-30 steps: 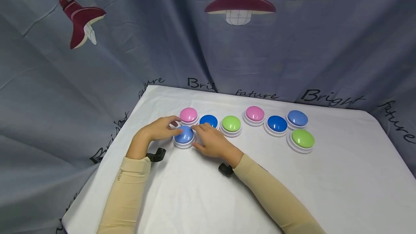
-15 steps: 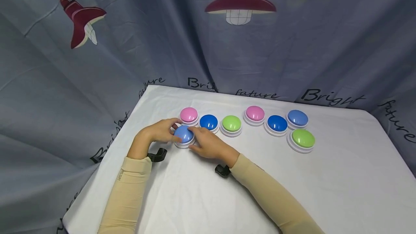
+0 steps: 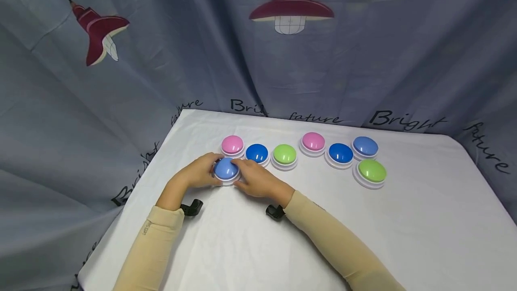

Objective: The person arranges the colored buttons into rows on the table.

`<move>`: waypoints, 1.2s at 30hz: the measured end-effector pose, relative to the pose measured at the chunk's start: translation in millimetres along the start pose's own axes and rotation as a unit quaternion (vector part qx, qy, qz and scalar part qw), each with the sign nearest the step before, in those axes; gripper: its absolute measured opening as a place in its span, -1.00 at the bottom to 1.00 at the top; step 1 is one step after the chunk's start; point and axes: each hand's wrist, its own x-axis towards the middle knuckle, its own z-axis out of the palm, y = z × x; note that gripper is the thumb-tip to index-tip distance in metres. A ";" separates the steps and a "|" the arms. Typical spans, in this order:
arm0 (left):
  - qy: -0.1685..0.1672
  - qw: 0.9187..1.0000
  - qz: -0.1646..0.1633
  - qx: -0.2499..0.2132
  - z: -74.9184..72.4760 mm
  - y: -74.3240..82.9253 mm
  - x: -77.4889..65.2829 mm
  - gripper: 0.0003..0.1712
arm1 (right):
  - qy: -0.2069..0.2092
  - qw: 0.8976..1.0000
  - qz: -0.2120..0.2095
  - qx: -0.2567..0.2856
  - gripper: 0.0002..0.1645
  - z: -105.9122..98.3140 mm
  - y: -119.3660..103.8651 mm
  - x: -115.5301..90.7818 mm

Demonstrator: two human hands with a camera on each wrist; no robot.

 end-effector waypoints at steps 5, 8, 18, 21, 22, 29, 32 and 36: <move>0.018 0.999 0.024 0.015 6.4 -1.7 1.5 -0.05 | 0.000 1.000 0.008 0.006 -0.25 -1.7 3.1 -4.7; 0.018 0.999 0.042 0.018 10.9 0.7 2.7 -0.07 | -0.006 1.000 0.019 0.009 -0.27 -4.4 3.9 -10.6; 0.020 0.997 0.074 0.020 22.4 21.0 -6.3 -0.11 | -0.013 0.999 0.022 0.020 -0.27 -15.5 -1.6 -46.3; 0.018 0.997 0.077 0.024 25.7 28.3 -10.5 -0.11 | -0.016 0.999 0.026 0.021 -0.26 -18.6 -5.9 -58.1; 0.017 0.996 0.078 0.026 26.9 30.3 -11.9 -0.11 | -0.017 0.999 0.028 0.022 -0.26 -19.6 -7.6 -62.1; 0.006 0.996 0.085 0.018 34.7 45.2 -23.9 -0.13 | -0.011 0.999 0.026 0.016 -0.28 -22.9 -20.7 -88.3; 0.001 0.995 0.100 0.013 37.7 52.5 -29.4 -0.16 | -0.006 1.000 0.023 0.012 -0.29 -23.9 -26.9 -100.2; -0.009 0.993 0.119 0.009 42.8 60.0 -35.6 -0.18 | -0.001 1.000 0.014 0.009 -0.29 -24.8 -32.9 -115.3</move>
